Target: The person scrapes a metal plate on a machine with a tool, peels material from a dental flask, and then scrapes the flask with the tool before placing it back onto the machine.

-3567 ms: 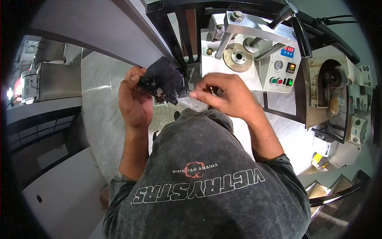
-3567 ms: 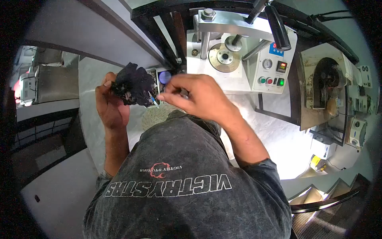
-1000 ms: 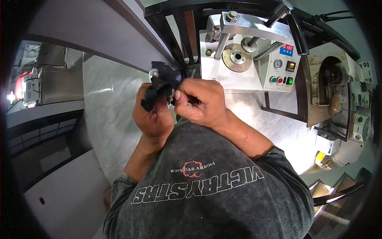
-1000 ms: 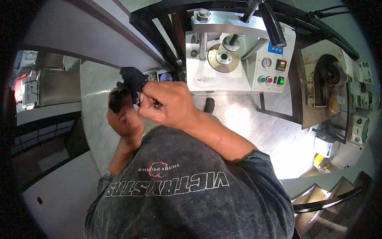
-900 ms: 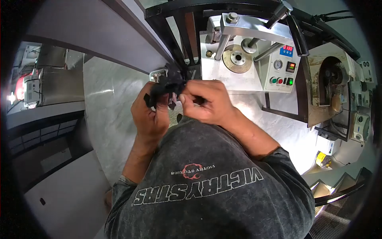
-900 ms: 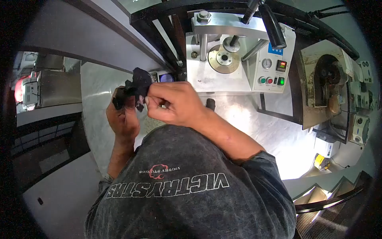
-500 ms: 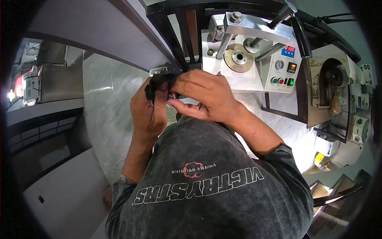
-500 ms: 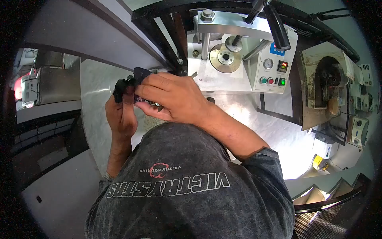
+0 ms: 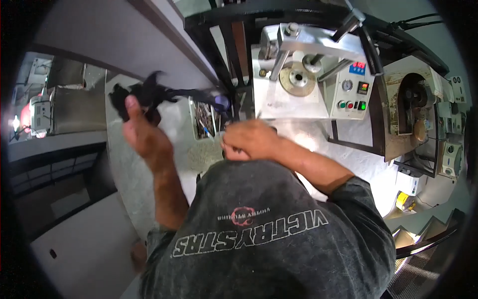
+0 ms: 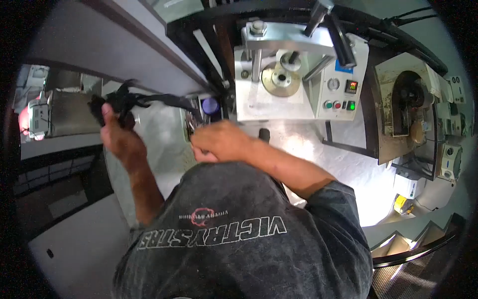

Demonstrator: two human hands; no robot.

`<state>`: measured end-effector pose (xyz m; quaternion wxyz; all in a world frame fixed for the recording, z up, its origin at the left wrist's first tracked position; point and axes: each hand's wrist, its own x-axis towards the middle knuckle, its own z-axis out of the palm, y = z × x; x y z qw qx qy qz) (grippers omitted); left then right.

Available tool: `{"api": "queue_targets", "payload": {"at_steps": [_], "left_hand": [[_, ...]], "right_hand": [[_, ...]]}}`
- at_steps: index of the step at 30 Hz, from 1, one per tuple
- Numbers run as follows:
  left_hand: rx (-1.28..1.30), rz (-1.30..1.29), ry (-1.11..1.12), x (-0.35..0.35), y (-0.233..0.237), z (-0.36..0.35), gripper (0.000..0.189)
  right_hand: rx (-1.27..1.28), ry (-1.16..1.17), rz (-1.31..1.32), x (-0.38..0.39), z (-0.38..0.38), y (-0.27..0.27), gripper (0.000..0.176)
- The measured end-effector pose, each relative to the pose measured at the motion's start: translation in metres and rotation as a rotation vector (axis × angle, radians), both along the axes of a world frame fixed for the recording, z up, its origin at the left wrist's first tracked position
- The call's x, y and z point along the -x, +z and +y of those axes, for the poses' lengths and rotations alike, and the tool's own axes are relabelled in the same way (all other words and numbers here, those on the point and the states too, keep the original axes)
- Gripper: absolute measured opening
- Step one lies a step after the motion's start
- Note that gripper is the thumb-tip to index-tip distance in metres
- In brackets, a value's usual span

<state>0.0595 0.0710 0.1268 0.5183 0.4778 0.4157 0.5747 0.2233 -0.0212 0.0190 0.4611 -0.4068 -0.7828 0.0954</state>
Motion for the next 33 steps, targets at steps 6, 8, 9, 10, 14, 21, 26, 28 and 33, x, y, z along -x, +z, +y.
{"api": "queue_targets", "payload": {"at_steps": [6,8,9,10,14,21,26,28,33], "left_hand": [[-0.025,0.119,-0.113,-0.008,-0.025,-0.013,0.028],[-0.025,0.054,-0.186,-0.003,-0.026,-0.011,0.027],[0.008,-0.010,-0.252,-0.004,-0.027,-0.010,0.026],[0.003,-0.019,-0.258,-0.005,-0.026,-0.010,0.026],[0.146,-0.145,-0.365,-0.006,-0.027,-0.006,0.028],[0.347,-0.332,-0.666,-0.022,-0.036,-0.006,0.038],[0.424,-0.442,-0.529,-0.012,-0.034,0.010,0.026],[0.464,-0.453,-0.557,0.000,-0.038,0.021,0.021],[0.367,-0.376,-0.330,0.015,-0.036,0.036,0.015]], "right_hand": [[0.173,-0.026,0.233,-0.016,-0.002,0.036,0.015],[0.235,-0.044,0.230,-0.026,-0.001,0.023,0.011],[0.331,-0.057,0.229,-0.032,-0.004,0.020,0.013],[0.326,-0.063,0.220,-0.036,-0.010,0.018,0.013],[0.491,-0.082,0.072,-0.041,-0.020,0.018,0.042],[0.680,-0.084,0.548,-0.024,-0.007,0.028,0.033],[0.724,-0.115,0.668,-0.037,-0.014,0.020,0.023],[0.903,-0.119,0.627,-0.050,-0.020,0.024,0.028],[0.956,-0.142,0.613,-0.072,-0.033,0.016,0.026]]}}
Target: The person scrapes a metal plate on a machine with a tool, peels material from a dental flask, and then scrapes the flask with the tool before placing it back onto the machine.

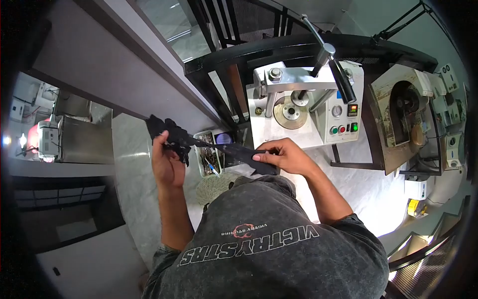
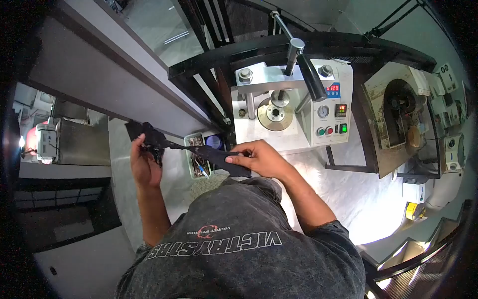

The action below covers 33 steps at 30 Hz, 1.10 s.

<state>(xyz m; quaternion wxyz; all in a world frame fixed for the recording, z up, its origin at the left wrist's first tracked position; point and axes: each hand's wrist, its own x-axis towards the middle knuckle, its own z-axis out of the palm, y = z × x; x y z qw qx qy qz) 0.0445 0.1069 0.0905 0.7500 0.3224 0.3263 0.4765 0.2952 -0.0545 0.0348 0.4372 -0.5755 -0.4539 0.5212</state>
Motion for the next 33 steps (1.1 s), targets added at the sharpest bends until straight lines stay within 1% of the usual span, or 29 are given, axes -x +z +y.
{"api": "queue_targets", "payload": {"at_steps": [1,3,4,5,7,8,9,11,13,15,16,17,18,19,21,23,24,25,26,27,29,30,31,33], "left_hand": [[0.010,0.003,0.009,-0.001,0.005,0.000,0.015],[0.001,0.081,-0.065,0.000,0.005,-0.001,0.017],[-0.048,0.040,-0.114,-0.002,0.003,-0.003,0.017],[-0.060,0.027,-0.110,-0.006,0.004,-0.006,0.017],[-0.044,0.059,0.004,-0.016,0.012,-0.011,0.018],[-0.084,0.019,-0.045,-0.013,0.008,-0.007,0.019],[-0.060,0.027,-0.046,-0.010,0.004,-0.004,0.019],[-0.095,0.048,-0.084,-0.010,-0.005,0.000,0.020],[-0.064,0.052,-0.083,-0.010,-0.018,0.000,0.022],[-0.012,0.007,-0.037,-0.005,-0.035,0.005,0.023],[-0.013,-0.065,-0.055,-0.002,-0.039,0.010,0.025],[-0.008,-0.066,-0.070,0.000,-0.040,0.015,0.025],[-0.011,-0.043,-0.083,-0.003,-0.036,0.017,0.027],[-0.013,-0.026,-0.098,-0.011,-0.033,0.015,0.029],[0.039,0.120,-0.021,-0.028,-0.024,0.007,0.035],[-0.002,0.174,-0.171,-0.033,-0.025,0.004,0.037],[-0.002,0.170,-0.185,-0.039,-0.024,-0.002,0.037],[-0.020,0.169,-0.211,-0.046,-0.023,-0.009,0.032],[-0.040,0.170,-0.232,-0.051,-0.022,-0.015,0.027],[-0.043,0.173,-0.233,-0.053,-0.027,-0.017,0.027],[-0.123,0.202,-0.235,-0.053,-0.043,-0.022,0.027],[-0.096,0.275,-0.248,-0.061,-0.038,-0.025,0.018],[-0.092,0.297,-0.224,-0.072,-0.029,-0.034,0.014],[-0.099,0.429,-0.232,-0.077,-0.028,-0.038,0.015]], "right_hand": [[0.043,0.001,-0.004,-0.005,-0.002,-0.002,0.026],[0.062,-0.002,-0.058,-0.010,-0.006,0.003,0.026],[-0.047,0.025,-0.138,-0.013,-0.007,-0.006,0.024],[-0.157,0.051,-0.213,-0.017,-0.009,-0.015,0.021],[-0.078,0.050,-0.247,-0.022,-0.015,-0.018,0.021],[0.210,0.104,-0.289,-0.029,-0.018,-0.008,0.022],[0.119,0.017,-0.094,-0.028,-0.021,-0.019,0.023],[0.246,-0.193,0.101,-0.033,-0.034,-0.027,0.024],[0.318,-0.195,0.013,-0.045,-0.043,-0.031,0.024],[0.283,-0.207,0.093,-0.053,-0.055,-0.050,0.024],[0.287,-0.221,0.095,-0.055,-0.060,-0.052,0.024],[0.281,-0.188,0.155,-0.055,-0.064,-0.052,0.022],[0.274,-0.162,0.210,-0.058,-0.069,-0.053,0.020],[0.293,-0.084,0.159,-0.064,-0.075,-0.061,0.019],[0.150,-0.102,0.203,-0.063,-0.083,-0.082,0.018],[0.189,-0.145,0.221,-0.062,-0.085,-0.081,0.019],[0.245,-0.167,0.255,-0.062,-0.084,-0.073,0.021],[0.298,-0.183,0.289,-0.062,-0.081,-0.067,0.024],[0.323,-0.257,0.162,-0.060,-0.079,-0.064,0.036],[0.320,-0.256,0.164,-0.058,-0.077,-0.060,0.036],[0.277,-0.354,-0.482,-0.056,-0.073,-0.052,0.039],[0.223,-0.409,-0.567,-0.055,-0.071,-0.056,0.042],[0.215,-0.397,-0.561,-0.052,-0.066,-0.051,0.042],[0.074,-0.519,-0.645,-0.042,-0.051,-0.029,0.031]]}}
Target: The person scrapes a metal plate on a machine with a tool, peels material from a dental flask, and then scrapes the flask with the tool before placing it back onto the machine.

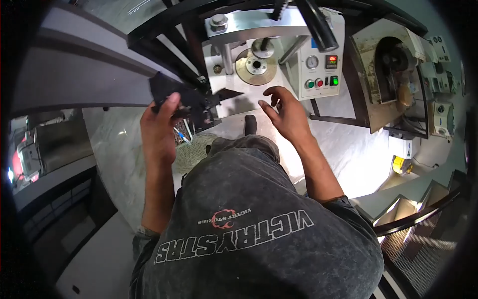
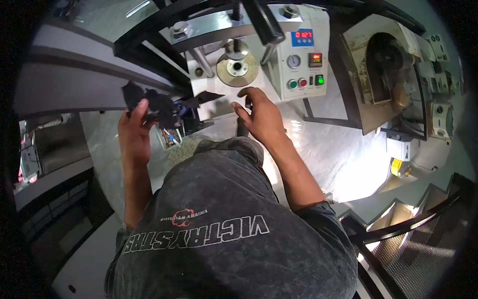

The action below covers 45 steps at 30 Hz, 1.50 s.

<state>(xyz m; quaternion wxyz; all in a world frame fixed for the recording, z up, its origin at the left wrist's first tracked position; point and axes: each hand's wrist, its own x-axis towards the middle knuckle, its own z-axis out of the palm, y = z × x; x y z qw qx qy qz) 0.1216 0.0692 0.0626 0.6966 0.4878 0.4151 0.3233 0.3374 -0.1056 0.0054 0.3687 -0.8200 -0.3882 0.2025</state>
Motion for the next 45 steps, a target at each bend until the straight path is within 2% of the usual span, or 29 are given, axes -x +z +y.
{"api": "queue_targets", "payload": {"at_steps": [1,2,4,5,7,12,14,15,18,20,21,24,26,29,33,35,37,39,40,41,42,43,44,45], "left_hand": [[-0.020,0.053,-0.022,-0.003,0.002,-0.002,0.017],[-0.026,0.058,-0.009,-0.007,0.006,-0.006,0.017],[-0.148,0.051,0.010,-0.016,0.017,-0.014,0.025],[-0.182,0.034,0.001,-0.020,0.025,-0.018,0.024],[-0.258,0.071,-0.014,-0.019,0.028,-0.021,0.023],[-0.413,0.143,-0.064,-0.011,0.029,-0.027,0.023],[-0.380,0.119,-0.024,-0.007,0.029,-0.027,0.024],[-0.382,0.120,-0.016,-0.006,0.030,-0.027,0.024],[-0.279,0.196,0.003,-0.004,0.031,-0.029,0.024],[-0.303,0.016,-0.004,-0.004,0.018,-0.029,0.025],[-0.308,0.012,-0.005,-0.002,0.014,-0.027,0.025],[-0.288,0.126,-0.056,0.002,0.010,-0.023,0.026],[-0.244,0.243,-0.105,0.004,0.008,-0.024,0.025],[-0.207,0.251,-0.137,0.003,0.000,-0.028,0.027],[-0.193,0.386,-0.140,0.000,-0.013,-0.028,0.026],[-0.112,0.394,-0.090,0.005,-0.037,-0.024,0.039],[-0.125,0.397,-0.088,-0.001,-0.032,-0.027,0.040],[-0.136,0.400,-0.084,-0.002,-0.033,-0.026,0.042],[-0.115,0.459,0.061,0.000,-0.037,-0.019,0.041],[-0.093,0.513,0.202,0.002,-0.042,-0.009,0.041],[-0.164,0.363,0.269,0.015,-0.047,0.011,0.046],[-0.162,0.440,0.258,0.032,-0.051,0.032,0.043],[-0.158,0.249,0.294,0.036,-0.050,0.037,0.036],[-0.186,0.156,0.208,0.044,-0.047,0.039,0.031]], "right_hand": [[-0.054,0.034,0.040,0.006,0.009,0.012,0.021],[-0.060,0.047,0.045,0.014,0.015,0.024,0.021],[-0.360,0.181,0.267,0.031,0.026,0.045,0.019],[-0.362,0.184,0.272,0.036,0.032,0.055,0.019],[-0.531,0.289,0.259,0.045,0.043,0.071,0.014],[-0.570,0.385,0.235,0.052,0.069,0.072,0.016],[-0.695,0.502,0.028,0.050,0.077,0.066,0.022],[-0.672,0.530,-0.003,0.047,0.078,0.067,0.027],[-0.626,0.621,0.038,0.043,0.080,0.065,0.025],[-0.633,0.633,0.021,0.043,0.082,0.064,0.025],[-0.638,0.640,0.000,0.042,0.084,0.063,0.027],[-0.634,0.693,-0.142,0.036,0.087,0.056,0.023],[-0.574,0.716,-0.135,0.034,0.085,0.060,0.021],[-0.477,0.857,-0.201,0.032,0.085,0.058,0.028],[-0.495,0.877,-0.386,0.041,0.082,0.050,0.030],[-0.521,0.856,-0.405,0.044,0.078,0.040,0.031],[-0.547,0.837,-0.427,0.046,0.075,0.030,0.032],[-0.531,0.799,-0.358,0.048,0.071,0.024,0.030],[-0.527,0.793,-0.365,0.050,0.066,0.026,0.030],[-0.533,0.820,-0.250,0.053,0.057,0.030,0.027],[-0.542,0.846,-0.136,0.058,0.049,0.033,0.025],[-0.602,0.782,-0.001,0.066,0.042,0.030,0.017],[-0.611,0.691,0.150,0.069,0.036,0.027,0.014],[-0.509,0.504,0.396,0.070,0.030,0.018,0.013]]}}
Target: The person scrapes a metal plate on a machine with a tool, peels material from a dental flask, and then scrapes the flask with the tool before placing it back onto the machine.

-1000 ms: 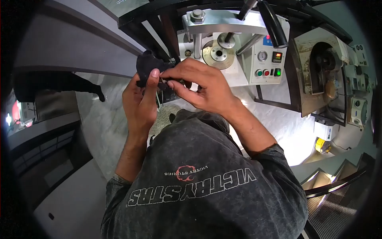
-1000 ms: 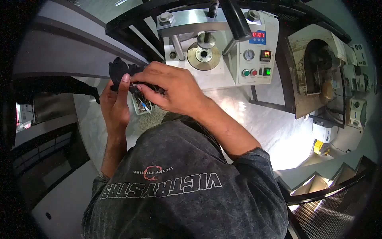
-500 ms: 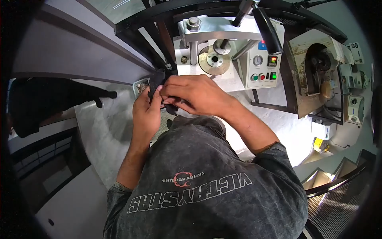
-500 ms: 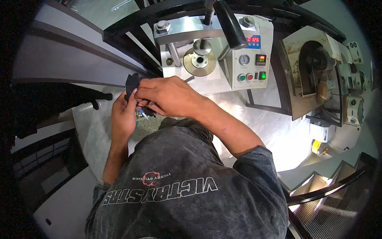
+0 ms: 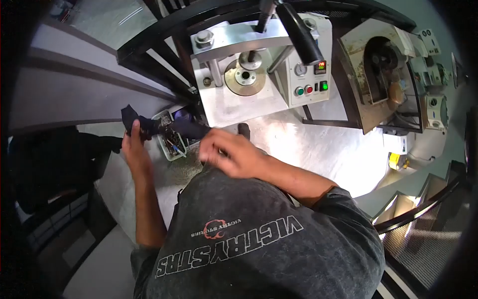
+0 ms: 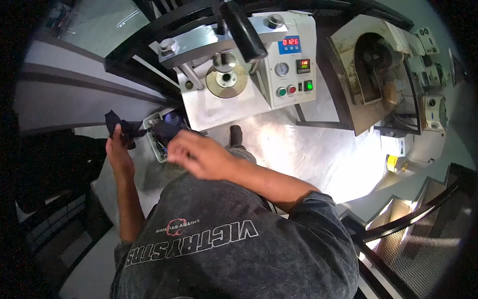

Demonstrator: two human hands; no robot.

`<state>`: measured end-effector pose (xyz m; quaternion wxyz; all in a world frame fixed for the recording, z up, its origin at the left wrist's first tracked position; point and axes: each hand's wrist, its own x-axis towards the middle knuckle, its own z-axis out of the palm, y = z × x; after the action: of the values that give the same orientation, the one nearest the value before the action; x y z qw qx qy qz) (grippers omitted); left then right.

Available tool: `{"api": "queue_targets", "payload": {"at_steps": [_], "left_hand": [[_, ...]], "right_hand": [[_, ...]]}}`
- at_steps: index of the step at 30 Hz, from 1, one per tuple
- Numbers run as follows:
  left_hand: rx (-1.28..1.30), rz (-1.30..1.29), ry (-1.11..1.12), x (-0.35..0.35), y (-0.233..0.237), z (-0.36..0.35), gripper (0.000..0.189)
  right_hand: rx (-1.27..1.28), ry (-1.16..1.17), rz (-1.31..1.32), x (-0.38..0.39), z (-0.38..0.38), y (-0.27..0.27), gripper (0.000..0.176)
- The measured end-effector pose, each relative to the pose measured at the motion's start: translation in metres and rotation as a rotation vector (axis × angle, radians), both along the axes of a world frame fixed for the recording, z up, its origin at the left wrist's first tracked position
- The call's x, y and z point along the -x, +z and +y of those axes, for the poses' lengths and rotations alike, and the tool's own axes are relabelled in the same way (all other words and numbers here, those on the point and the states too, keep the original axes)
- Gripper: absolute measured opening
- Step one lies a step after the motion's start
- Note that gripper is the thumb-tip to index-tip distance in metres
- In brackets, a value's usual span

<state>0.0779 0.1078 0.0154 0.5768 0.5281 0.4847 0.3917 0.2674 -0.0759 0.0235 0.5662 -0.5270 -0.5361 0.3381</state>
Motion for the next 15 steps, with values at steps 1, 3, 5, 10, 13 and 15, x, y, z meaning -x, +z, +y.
{"api": "queue_targets", "payload": {"at_steps": [1,3,5,10,13,15], "left_hand": [[0.059,-0.045,0.013,0.006,-0.001,-0.003,0.027],[0.190,-0.112,-0.038,0.014,-0.005,-0.011,0.023],[0.366,-0.139,-0.074,0.032,-0.035,-0.008,0.029],[0.706,-0.176,0.112,-0.002,-0.026,-0.044,0.020],[0.897,-0.158,0.059,0.022,-0.062,-0.046,0.022],[0.966,-0.162,0.111,0.026,-0.077,-0.058,0.022]], "right_hand": [[0.187,-0.087,0.234,-0.001,-0.005,-0.010,0.015],[0.457,-0.335,0.737,-0.025,-0.010,-0.045,0.028],[0.408,-0.382,1.214,-0.063,-0.032,-0.083,0.044],[0.648,-0.598,0.678,-0.115,-0.070,-0.082,0.071],[0.763,-0.539,0.580,-0.141,-0.076,-0.068,0.074],[0.626,-0.521,0.663,-0.149,-0.066,-0.056,0.068]]}}
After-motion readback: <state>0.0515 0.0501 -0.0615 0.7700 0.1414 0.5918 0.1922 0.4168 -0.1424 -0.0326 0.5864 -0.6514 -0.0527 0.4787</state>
